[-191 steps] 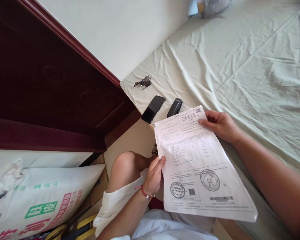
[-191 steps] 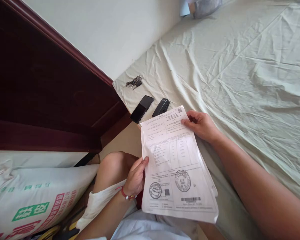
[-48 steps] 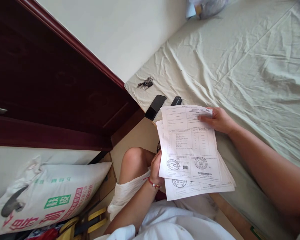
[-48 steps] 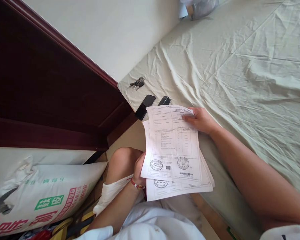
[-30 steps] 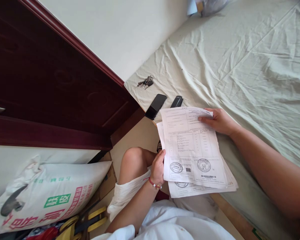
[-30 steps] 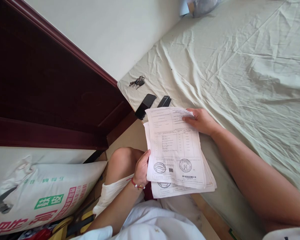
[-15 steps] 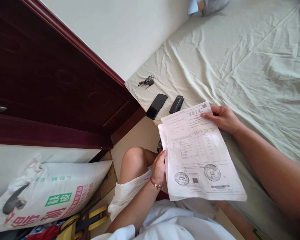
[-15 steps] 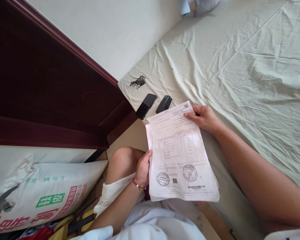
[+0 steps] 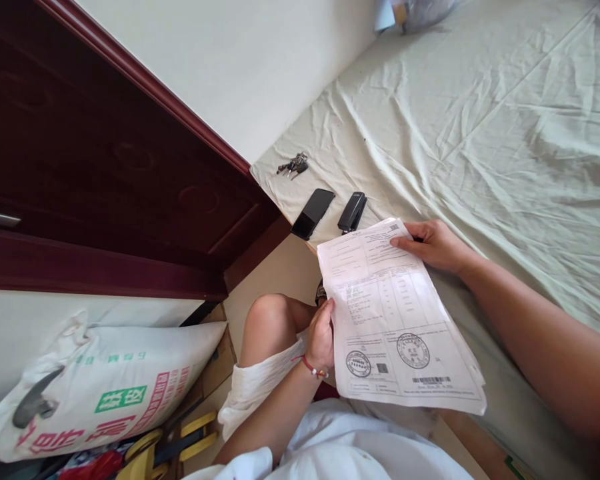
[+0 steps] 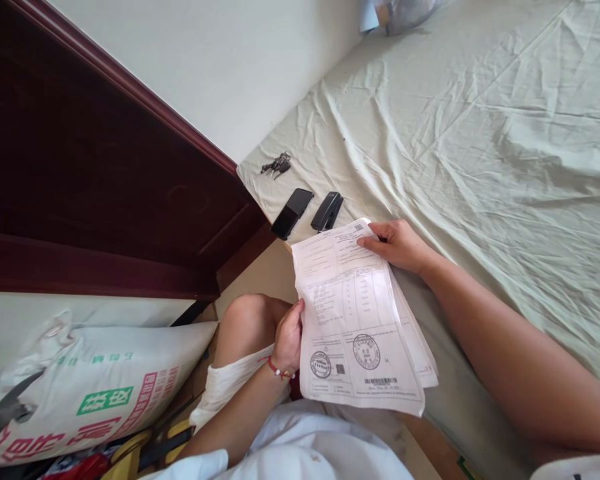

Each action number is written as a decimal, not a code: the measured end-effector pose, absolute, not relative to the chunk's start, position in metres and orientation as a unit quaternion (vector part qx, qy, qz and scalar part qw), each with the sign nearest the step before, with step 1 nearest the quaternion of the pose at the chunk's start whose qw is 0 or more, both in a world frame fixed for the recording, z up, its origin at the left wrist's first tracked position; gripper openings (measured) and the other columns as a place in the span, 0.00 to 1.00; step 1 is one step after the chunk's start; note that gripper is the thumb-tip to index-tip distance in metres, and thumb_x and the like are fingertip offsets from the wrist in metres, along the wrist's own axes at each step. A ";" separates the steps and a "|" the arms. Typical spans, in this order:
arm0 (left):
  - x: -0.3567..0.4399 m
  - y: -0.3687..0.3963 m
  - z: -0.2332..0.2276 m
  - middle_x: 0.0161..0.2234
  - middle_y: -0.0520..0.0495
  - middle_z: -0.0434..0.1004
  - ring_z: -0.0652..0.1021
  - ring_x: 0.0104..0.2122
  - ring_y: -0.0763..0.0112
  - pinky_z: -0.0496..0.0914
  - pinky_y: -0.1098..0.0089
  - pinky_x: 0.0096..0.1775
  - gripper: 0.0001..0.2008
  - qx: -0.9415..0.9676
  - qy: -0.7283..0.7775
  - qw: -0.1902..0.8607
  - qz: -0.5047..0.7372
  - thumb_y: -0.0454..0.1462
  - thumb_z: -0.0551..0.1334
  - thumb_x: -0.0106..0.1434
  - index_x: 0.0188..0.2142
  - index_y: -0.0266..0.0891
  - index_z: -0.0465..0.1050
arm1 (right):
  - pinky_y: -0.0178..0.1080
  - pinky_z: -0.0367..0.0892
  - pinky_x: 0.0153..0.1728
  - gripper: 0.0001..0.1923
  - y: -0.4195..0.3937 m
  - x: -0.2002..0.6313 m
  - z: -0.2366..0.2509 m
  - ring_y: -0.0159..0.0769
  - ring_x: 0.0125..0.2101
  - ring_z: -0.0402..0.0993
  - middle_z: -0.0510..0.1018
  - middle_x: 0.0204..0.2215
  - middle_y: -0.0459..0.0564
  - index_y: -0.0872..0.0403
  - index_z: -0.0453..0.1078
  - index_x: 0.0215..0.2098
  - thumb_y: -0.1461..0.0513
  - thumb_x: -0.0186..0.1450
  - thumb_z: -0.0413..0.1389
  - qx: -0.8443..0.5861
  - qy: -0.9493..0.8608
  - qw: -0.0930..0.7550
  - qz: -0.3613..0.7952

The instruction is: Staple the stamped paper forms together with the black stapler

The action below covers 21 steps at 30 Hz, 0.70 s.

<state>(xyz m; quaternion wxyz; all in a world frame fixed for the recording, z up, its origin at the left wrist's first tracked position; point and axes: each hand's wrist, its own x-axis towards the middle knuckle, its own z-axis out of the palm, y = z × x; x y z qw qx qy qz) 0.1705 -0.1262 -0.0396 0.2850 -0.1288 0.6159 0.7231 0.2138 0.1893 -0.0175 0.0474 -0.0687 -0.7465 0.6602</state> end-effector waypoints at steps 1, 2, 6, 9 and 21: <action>0.171 -0.125 -0.038 0.43 0.43 0.87 0.84 0.45 0.58 0.74 0.61 0.52 0.22 -0.132 0.608 0.293 0.726 0.51 0.74 0.57 0.41 0.36 0.83 | 0.42 0.68 0.31 0.20 0.189 0.214 -0.017 0.39 0.30 0.72 0.76 0.26 0.47 0.51 0.77 0.35 0.43 0.65 0.62 -0.074 -0.762 0.055 0.641; 0.172 -0.123 -0.036 0.45 0.42 0.87 0.84 0.48 0.56 0.74 0.61 0.54 0.23 -0.132 0.599 0.302 0.730 0.51 0.74 0.57 0.42 0.36 0.83 | 0.41 0.65 0.29 0.21 0.189 0.213 -0.016 0.36 0.27 0.68 0.73 0.24 0.46 0.52 0.75 0.32 0.43 0.65 0.61 -0.076 -0.780 0.065 0.618; 0.174 -0.116 -0.025 0.51 0.38 0.85 0.81 0.56 0.49 0.72 0.58 0.60 0.27 -0.127 0.567 0.345 0.737 0.52 0.74 0.56 0.47 0.34 0.83 | 0.38 0.54 0.26 0.26 0.189 0.212 -0.016 0.29 0.23 0.54 0.61 0.21 0.43 0.53 0.64 0.24 0.42 0.66 0.58 -0.070 -0.816 0.075 0.570; 0.176 -0.114 -0.020 0.51 0.39 0.85 0.81 0.55 0.49 0.72 0.57 0.60 0.25 -0.132 0.566 0.341 0.739 0.50 0.76 0.54 0.45 0.35 0.83 | 0.38 0.52 0.26 0.26 0.189 0.211 -0.019 0.29 0.23 0.52 0.58 0.21 0.42 0.52 0.60 0.24 0.43 0.67 0.57 -0.070 -0.830 0.084 0.547; 0.179 -0.123 -0.025 0.49 0.41 0.86 0.82 0.53 0.52 0.71 0.56 0.60 0.25 -0.061 0.658 0.274 0.699 0.53 0.74 0.58 0.48 0.39 0.82 | 0.42 0.69 0.34 0.20 0.186 0.204 -0.027 0.39 0.35 0.72 0.76 0.40 0.52 0.51 0.72 0.51 0.52 0.64 0.61 -0.086 -0.836 0.209 0.500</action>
